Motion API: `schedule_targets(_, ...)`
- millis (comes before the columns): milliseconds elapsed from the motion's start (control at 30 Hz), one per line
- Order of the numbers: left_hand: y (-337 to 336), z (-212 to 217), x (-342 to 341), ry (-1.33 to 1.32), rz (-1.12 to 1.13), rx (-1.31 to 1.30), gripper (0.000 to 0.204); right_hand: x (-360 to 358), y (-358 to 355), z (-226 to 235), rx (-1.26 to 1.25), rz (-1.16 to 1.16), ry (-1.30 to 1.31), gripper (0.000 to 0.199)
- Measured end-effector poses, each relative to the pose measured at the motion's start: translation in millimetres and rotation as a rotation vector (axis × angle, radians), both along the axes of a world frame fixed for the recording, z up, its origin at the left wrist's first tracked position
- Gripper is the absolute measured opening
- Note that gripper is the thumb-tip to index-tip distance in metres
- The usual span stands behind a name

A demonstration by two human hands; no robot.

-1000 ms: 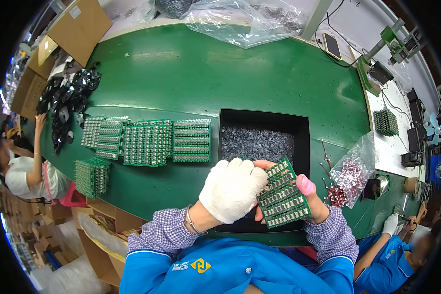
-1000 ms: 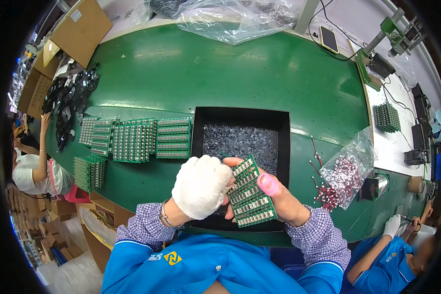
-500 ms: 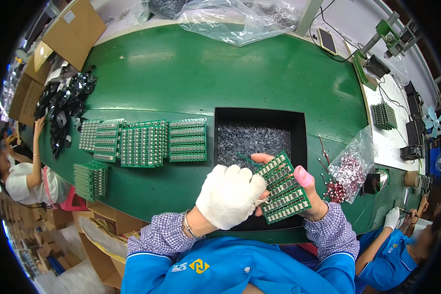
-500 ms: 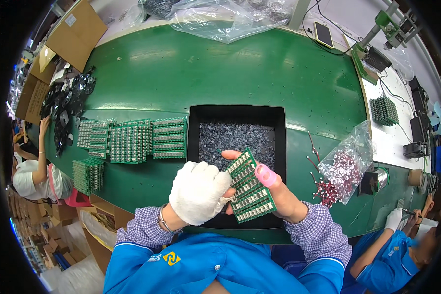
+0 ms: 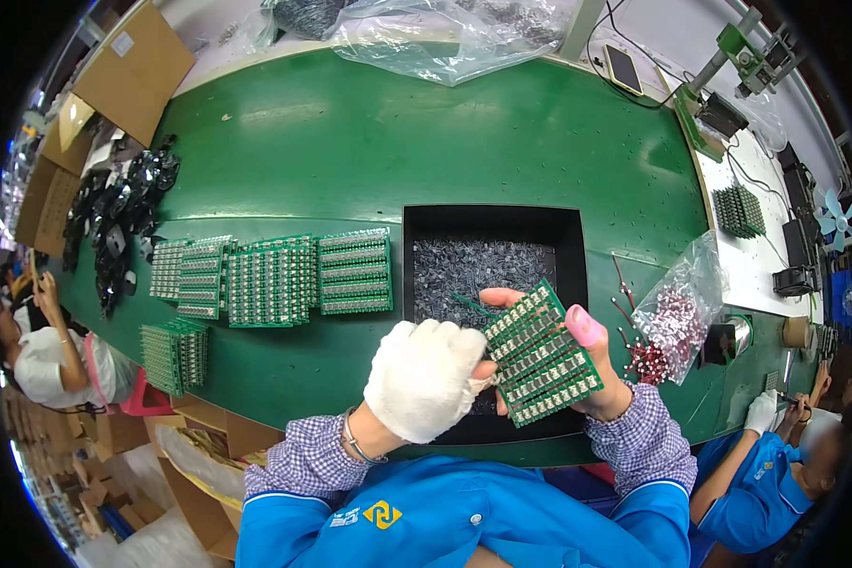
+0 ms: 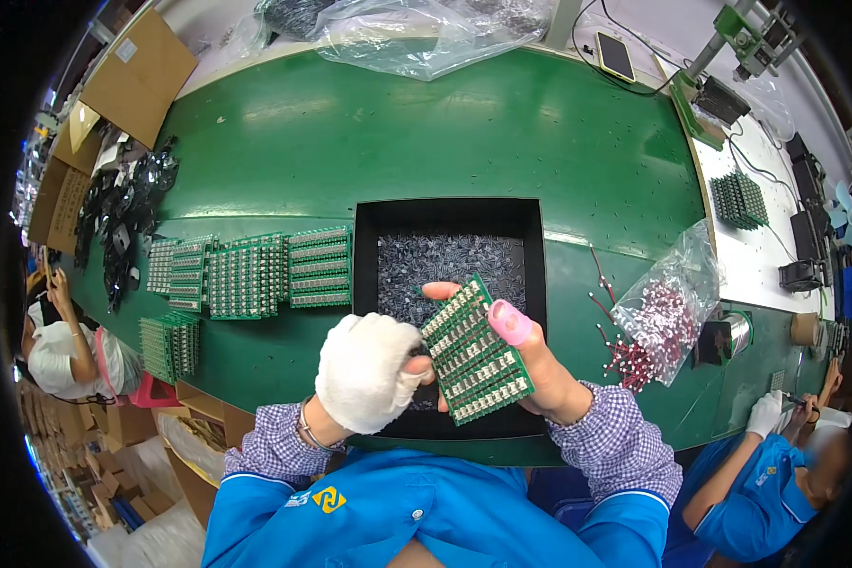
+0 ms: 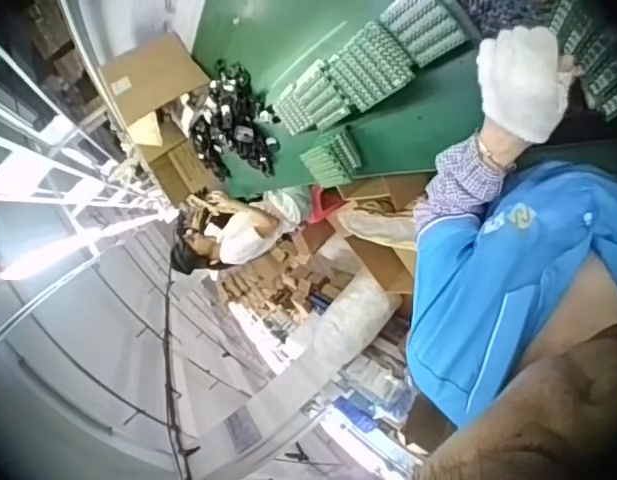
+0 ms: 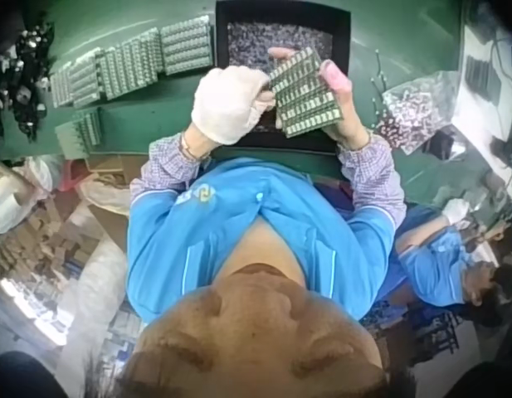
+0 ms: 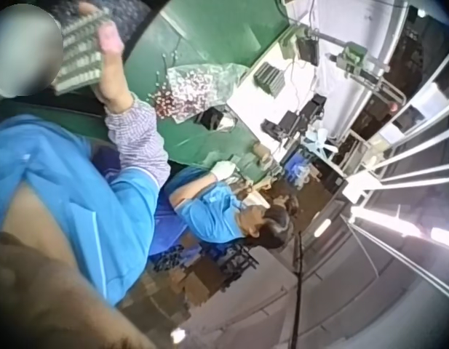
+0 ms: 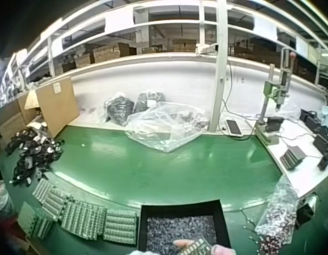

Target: Assembling small electronic components onto a printed circuit board.

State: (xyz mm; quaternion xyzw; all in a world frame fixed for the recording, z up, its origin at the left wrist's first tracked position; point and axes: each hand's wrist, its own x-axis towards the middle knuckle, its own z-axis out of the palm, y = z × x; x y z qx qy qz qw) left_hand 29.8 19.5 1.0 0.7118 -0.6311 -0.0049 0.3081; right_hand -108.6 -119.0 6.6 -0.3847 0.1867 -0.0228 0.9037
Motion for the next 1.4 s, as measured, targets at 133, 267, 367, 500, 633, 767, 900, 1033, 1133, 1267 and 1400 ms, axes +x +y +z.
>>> schedule_targets(133, -7.4, 2.3, 0.2, -0.137, -0.078, 0.103, 0.018, -2.9, -1.1, -2.8, -0.076, -0.001, -0.013, 0.085)
schedule_targets(267, -7.3, 0.0, 4.3, -0.171, -0.155, 0.116, 0.019, -3.4, -1.9, -2.8, -0.108, 0.017, -0.023, 0.086)
schedule_targets(367, -6.6, -0.5, 6.1, -0.161, -0.203, 0.096, 0.021, -3.7, -2.3, -3.2, -0.115, 0.037, -0.029, 0.087)
schedule_targets(500, -7.7, 5.3, 2.6, 0.048, -0.070, -0.030, 0.021, -6.6, -1.8, -8.5, -0.053, 0.056, -0.096, 0.066)
schedule_targets(633, -20.9, 9.1, -7.2, -0.087, -0.048, 0.013, 0.020, -1.3, 7.8, -10.3, -0.091, -0.030, -0.103, 0.066)
schedule_targets(767, -23.3, 4.9, -6.9, -0.126, -0.095, 0.015, 0.020, -1.9, 8.6, -13.5, -0.198, -0.042, -0.110, 0.066)
schedule_targets(900, -21.1, -0.6, -4.8, -0.107, -0.135, -0.014, 0.020, -5.7, 4.0, -13.1, -0.230, 0.037, -0.103, 0.065)
schedule_targets(1033, -16.2, -1.3, -3.2, -0.067, -0.113, -0.071, 0.018, -11.3, -5.1, -9.9, -0.051, 0.206, -0.067, 0.063)
schedule_targets(1133, -15.0, 4.8, -1.4, 0.074, -0.068, -0.094, 0.016, -12.9, -9.0, -13.7, 0.072, 0.233, -0.114, 0.061)
schedule_targets(1267, -19.3, 7.8, -6.0, 0.038, -0.029, -0.052, 0.015, -11.3, -4.0, -7.2, -0.145, 0.219, -0.035, 0.060)
schedule_targets(1400, -22.1, 7.2, -8.6, -0.041, -0.028, -0.030, 0.014, -9.0, -0.6, -0.2, -0.411, 0.197, 0.047, 0.060)
